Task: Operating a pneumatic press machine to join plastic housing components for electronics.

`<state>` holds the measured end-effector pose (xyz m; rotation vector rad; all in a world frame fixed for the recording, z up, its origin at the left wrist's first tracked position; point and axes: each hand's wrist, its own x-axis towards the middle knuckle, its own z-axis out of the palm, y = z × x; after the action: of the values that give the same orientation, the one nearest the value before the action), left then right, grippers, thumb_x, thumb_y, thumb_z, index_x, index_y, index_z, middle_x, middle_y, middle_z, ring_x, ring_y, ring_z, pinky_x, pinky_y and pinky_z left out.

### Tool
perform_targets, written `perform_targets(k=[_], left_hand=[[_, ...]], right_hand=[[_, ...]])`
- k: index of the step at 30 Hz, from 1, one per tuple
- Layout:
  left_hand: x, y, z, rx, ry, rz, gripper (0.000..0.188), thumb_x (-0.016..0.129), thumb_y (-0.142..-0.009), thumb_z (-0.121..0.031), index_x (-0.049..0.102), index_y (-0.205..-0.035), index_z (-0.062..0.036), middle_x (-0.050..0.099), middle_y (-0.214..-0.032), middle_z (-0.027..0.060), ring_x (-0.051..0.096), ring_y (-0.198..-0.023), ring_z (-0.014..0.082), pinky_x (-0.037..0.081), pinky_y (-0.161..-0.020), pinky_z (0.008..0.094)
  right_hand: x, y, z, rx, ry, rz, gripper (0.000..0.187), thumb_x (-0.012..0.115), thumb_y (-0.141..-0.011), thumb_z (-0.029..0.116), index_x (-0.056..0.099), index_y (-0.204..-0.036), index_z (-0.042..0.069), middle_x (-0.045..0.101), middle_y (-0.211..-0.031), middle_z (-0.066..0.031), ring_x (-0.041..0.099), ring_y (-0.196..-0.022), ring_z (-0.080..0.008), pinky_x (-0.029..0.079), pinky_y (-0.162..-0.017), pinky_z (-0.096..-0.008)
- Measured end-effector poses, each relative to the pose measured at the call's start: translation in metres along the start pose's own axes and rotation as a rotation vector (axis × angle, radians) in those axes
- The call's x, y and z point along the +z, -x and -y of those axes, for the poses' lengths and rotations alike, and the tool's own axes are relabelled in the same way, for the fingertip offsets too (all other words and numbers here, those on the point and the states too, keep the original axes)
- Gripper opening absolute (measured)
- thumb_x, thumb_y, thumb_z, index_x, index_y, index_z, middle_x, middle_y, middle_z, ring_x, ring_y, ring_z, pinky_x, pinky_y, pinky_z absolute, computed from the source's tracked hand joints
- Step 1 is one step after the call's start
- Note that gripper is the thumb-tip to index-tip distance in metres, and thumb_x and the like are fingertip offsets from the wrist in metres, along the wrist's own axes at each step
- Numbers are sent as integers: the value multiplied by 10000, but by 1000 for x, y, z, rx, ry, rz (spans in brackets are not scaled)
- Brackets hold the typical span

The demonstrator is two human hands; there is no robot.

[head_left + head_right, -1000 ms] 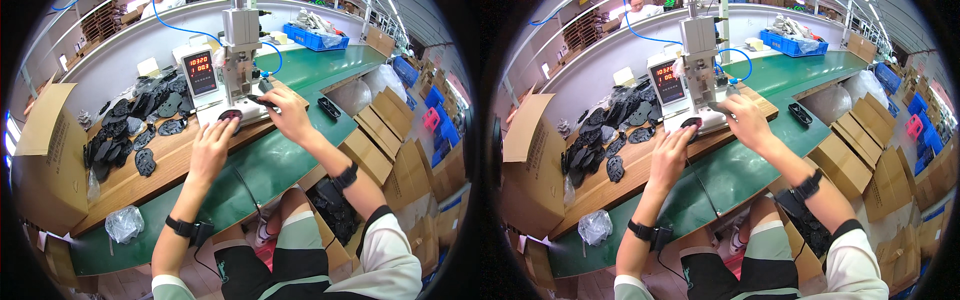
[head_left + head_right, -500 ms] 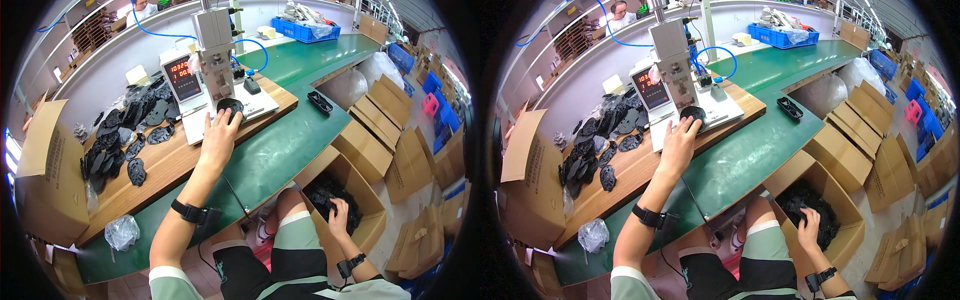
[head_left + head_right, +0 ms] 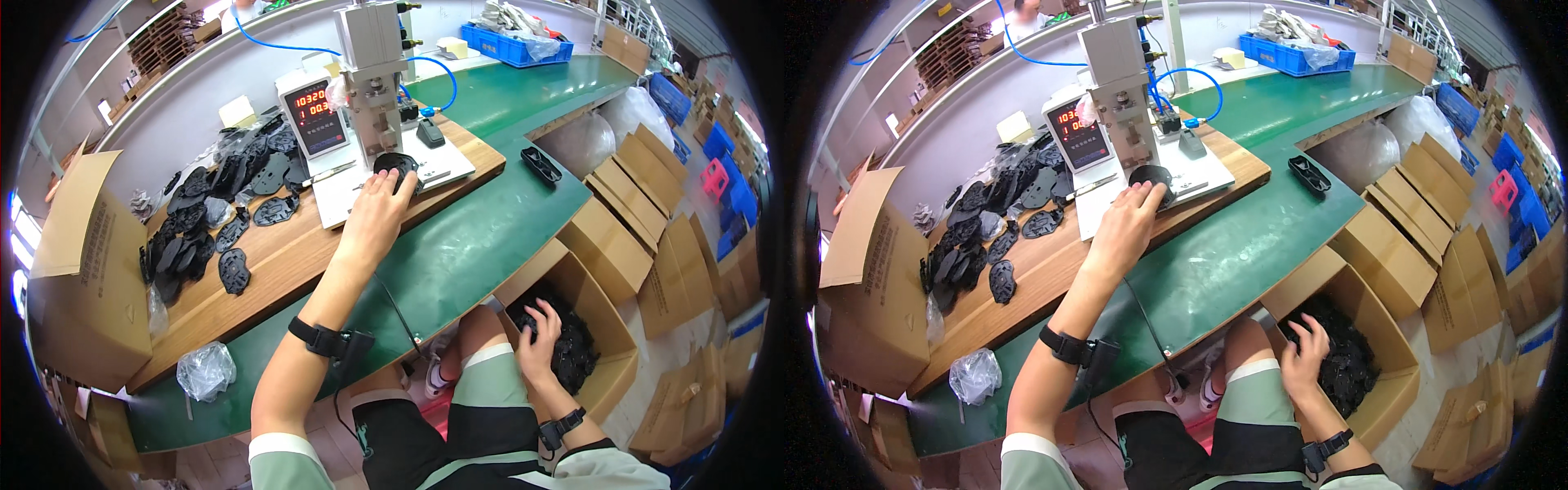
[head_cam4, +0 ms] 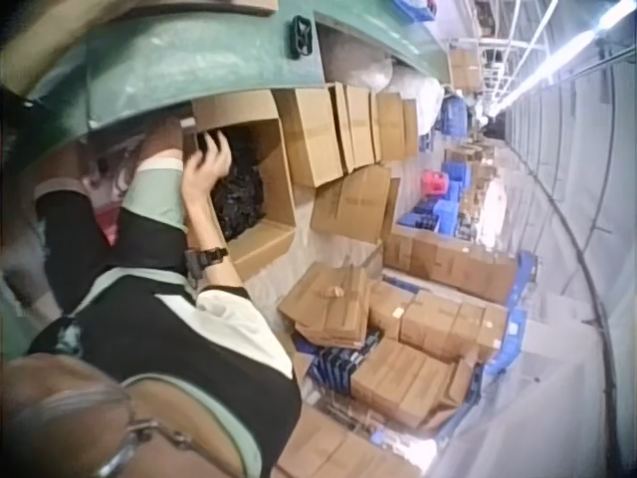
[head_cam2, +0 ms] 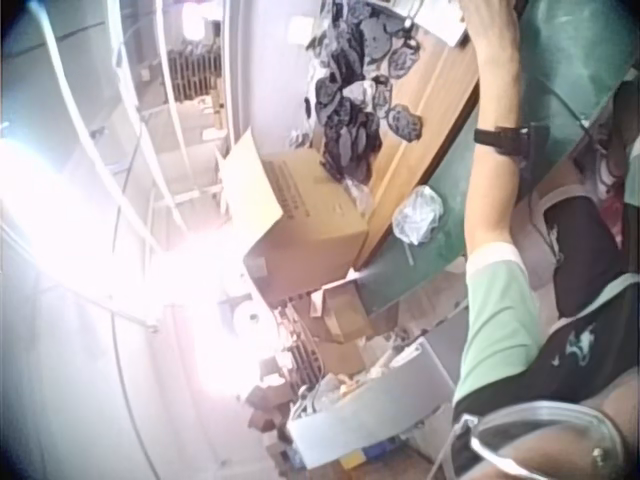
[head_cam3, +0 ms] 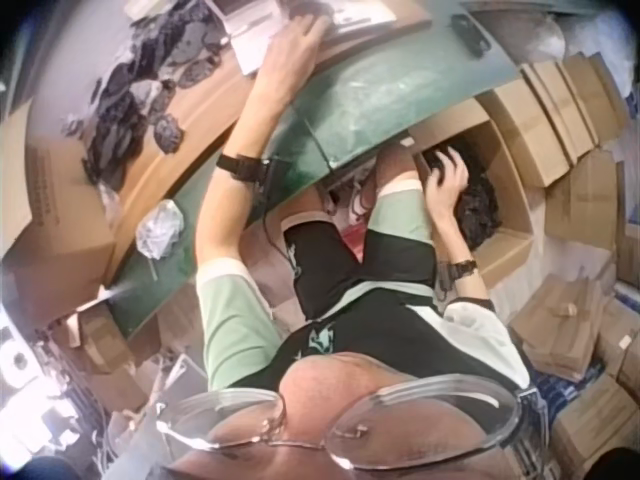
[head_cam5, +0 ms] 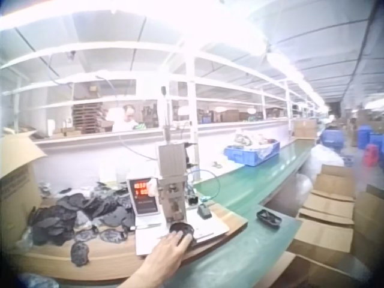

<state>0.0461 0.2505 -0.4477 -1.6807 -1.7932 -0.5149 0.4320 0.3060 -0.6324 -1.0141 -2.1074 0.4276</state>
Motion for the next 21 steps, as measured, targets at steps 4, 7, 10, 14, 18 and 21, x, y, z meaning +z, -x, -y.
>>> perform_targets(k=[4, 7, 10, 14, 18, 21], left_hand=[[-7, -1, -1, -66, 55, 36, 523, 602, -919, 46, 506, -1425, -41, 691, -1193, 234, 660, -1213, 422, 545, -1043, 493], [-16, -6, -7, -167, 173, 146, 559, 582, -920, 79, 475, -1460, -20, 616, -1361, 282, 661, -1224, 426, 536, -1078, 478], [-20, -4, -9, -265, 192, 171, 611, 613, -894, 103, 438, -1467, -21, 500, -1445, 277, 668, -1179, 448, 589, -977, 500], [-23, 8, -3, -333, 430, 39, 717, 594, -805, 140, 379, -1468, -29, 348, -1561, 275, 595, -1189, 559, 561, -963, 584], [-52, 58, 20, -410, -44, -39, 698, 669, -821, -13, 434, -1475, 42, 444, -1525, 293, 478, -1401, 456, 407, -1174, 534], [-76, 123, 58, -744, -482, 97, 519, 658, -926, -207, 560, -1364, 54, 556, -1416, 295, 525, -1354, 418, 401, -1160, 522]], right_hand=[[-25, -97, 132, -486, -164, -115, 513, 708, -778, 10, 691, -1284, 93, 611, -1410, -132, 556, -1280, -366, 374, -1124, -486], [-3, -167, 188, -546, -184, -63, 627, 742, -795, 28, 608, -1405, 87, 612, -1388, -128, 553, -1298, -344, 368, -1129, -487], [53, -218, 206, -615, -164, -72, 608, 728, -815, 30, 592, -1406, 77, 632, -1369, -128, 562, -1311, -337, 364, -1140, -483], [95, -247, 218, -703, -42, -27, 295, 648, -850, 21, 676, -1140, 66, 686, -1160, -86, 660, -1130, -300, 490, -980, -446], [85, -252, 217, -706, -80, -36, 288, 621, -825, -54, 697, -1069, 78, 690, -1063, -82, 664, -1050, -319, 506, -920, -460], [84, -252, 219, -724, -93, -27, 323, 639, -795, -82, 693, -1074, 72, 690, -1073, -78, 658, -1048, -325, 506, -916, -460]])
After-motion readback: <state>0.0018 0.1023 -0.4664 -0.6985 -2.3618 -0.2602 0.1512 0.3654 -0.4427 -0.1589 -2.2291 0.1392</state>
